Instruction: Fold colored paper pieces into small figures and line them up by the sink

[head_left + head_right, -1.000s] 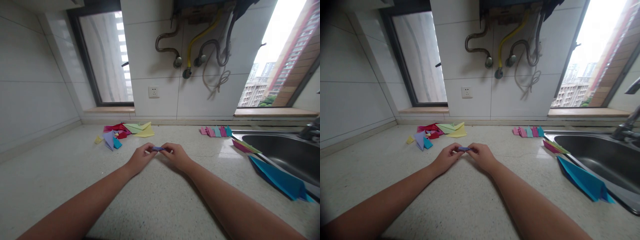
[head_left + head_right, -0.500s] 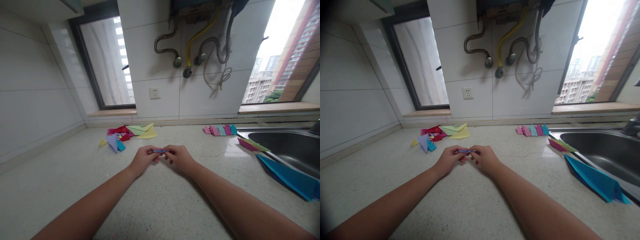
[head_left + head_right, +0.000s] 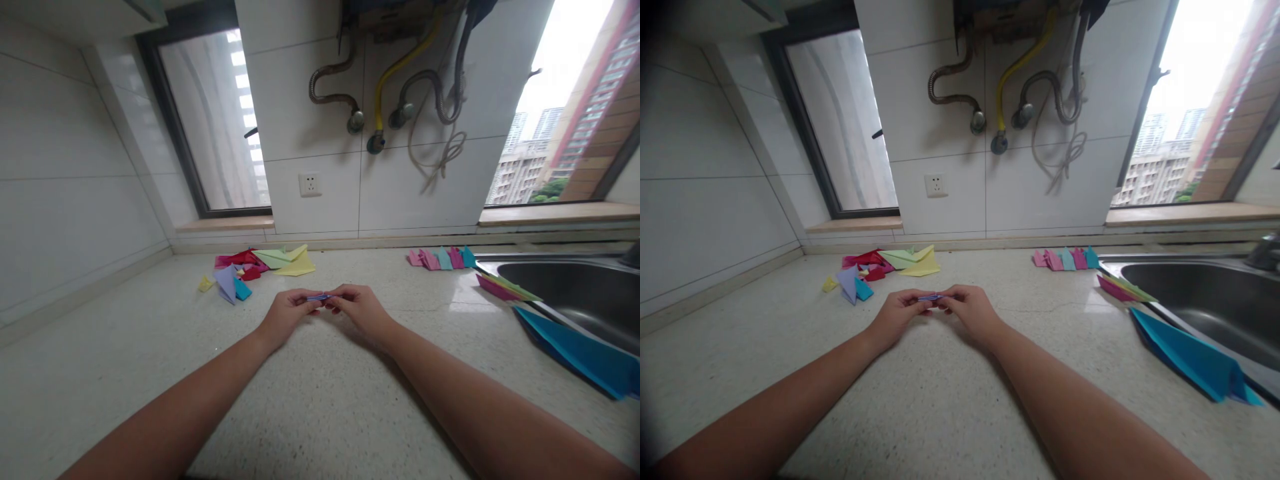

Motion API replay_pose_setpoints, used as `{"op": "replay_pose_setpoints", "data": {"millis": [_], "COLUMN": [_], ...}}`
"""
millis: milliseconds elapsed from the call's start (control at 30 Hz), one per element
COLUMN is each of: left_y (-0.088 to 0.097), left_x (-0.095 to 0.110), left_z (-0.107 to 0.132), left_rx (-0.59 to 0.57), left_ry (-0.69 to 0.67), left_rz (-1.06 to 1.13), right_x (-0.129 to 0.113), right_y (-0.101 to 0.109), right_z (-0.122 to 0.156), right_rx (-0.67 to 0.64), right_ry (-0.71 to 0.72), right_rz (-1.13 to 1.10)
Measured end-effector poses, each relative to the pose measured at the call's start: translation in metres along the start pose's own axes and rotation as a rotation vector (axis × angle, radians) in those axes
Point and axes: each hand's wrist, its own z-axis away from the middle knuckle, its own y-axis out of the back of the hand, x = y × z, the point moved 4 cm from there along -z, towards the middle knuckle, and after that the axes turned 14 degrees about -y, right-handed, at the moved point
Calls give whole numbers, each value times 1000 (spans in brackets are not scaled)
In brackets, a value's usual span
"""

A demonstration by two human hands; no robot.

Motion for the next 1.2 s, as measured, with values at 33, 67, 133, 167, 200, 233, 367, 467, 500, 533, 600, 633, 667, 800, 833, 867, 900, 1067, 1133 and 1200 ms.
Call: {"op": "replay_pose_setpoints", "data": {"millis": [33, 67, 133, 167, 200, 233, 367, 467, 500, 533, 600, 633, 667, 800, 833, 867, 900, 1067, 1133, 1200], "left_y": [0, 1, 2, 3, 3, 2, 2, 1, 0, 0, 1, 1, 1, 2, 1, 1, 0, -3, -3, -4], "left_x": [0, 1, 2, 4, 7, 11, 22, 27, 29, 30, 32, 32, 32, 23, 20, 17, 15, 11, 10, 11], "left_z": [0, 1, 2, 2, 2, 3, 5, 5, 5, 5, 3, 3, 2, 0, 0, 0, 0, 1, 1, 1], "left_rx": [-7, -9, -22, -42, -70, -94, -102, -142, -157, -164, -146, -122, -96, 25, 41, 48, 49, 17, -3, -18], "left_ry": [2, 8, -1, -31, -82, -146, -343, -433, -455, -468, -460, -441, -411, -223, -175, -135, -108, -80, -70, -72], "left_rz": [-13, -43, -175, -273, -381, -488, -762, -845, -859, -864, -839, -809, -771, -563, -503, -448, -401, -355, -381, -402], "right_x": [0, 1, 2, 2, 2, 2, 1, 0, 0, -1, -3, -4, -5, -3, -2, -1, 1, 2, 1, 0], "right_y": [1, 2, 4, 4, 5, 5, 4, 2, 1, 1, 1, 1, 1, -3, -5, -7, -9, -8, -7, -7], "right_z": [0, 0, 0, 0, 0, 0, 0, 1, 2, 2, 4, 4, 4, 3, 2, 1, 1, -2, -2, -2], "right_rx": [4, 9, 28, 39, 48, 58, 111, 111, 104, 102, 110, 118, 125, 66, 33, 4, -13, 24, 40, 50], "right_ry": [5, 10, 29, 49, 74, 102, 193, 226, 233, 241, 252, 250, 240, 125, 94, 69, 51, -2, 0, 31], "right_rz": [4, 20, 88, 134, 181, 224, 355, 388, 381, 366, 319, 286, 245, 70, 44, 29, 22, 57, 110, 186]}}
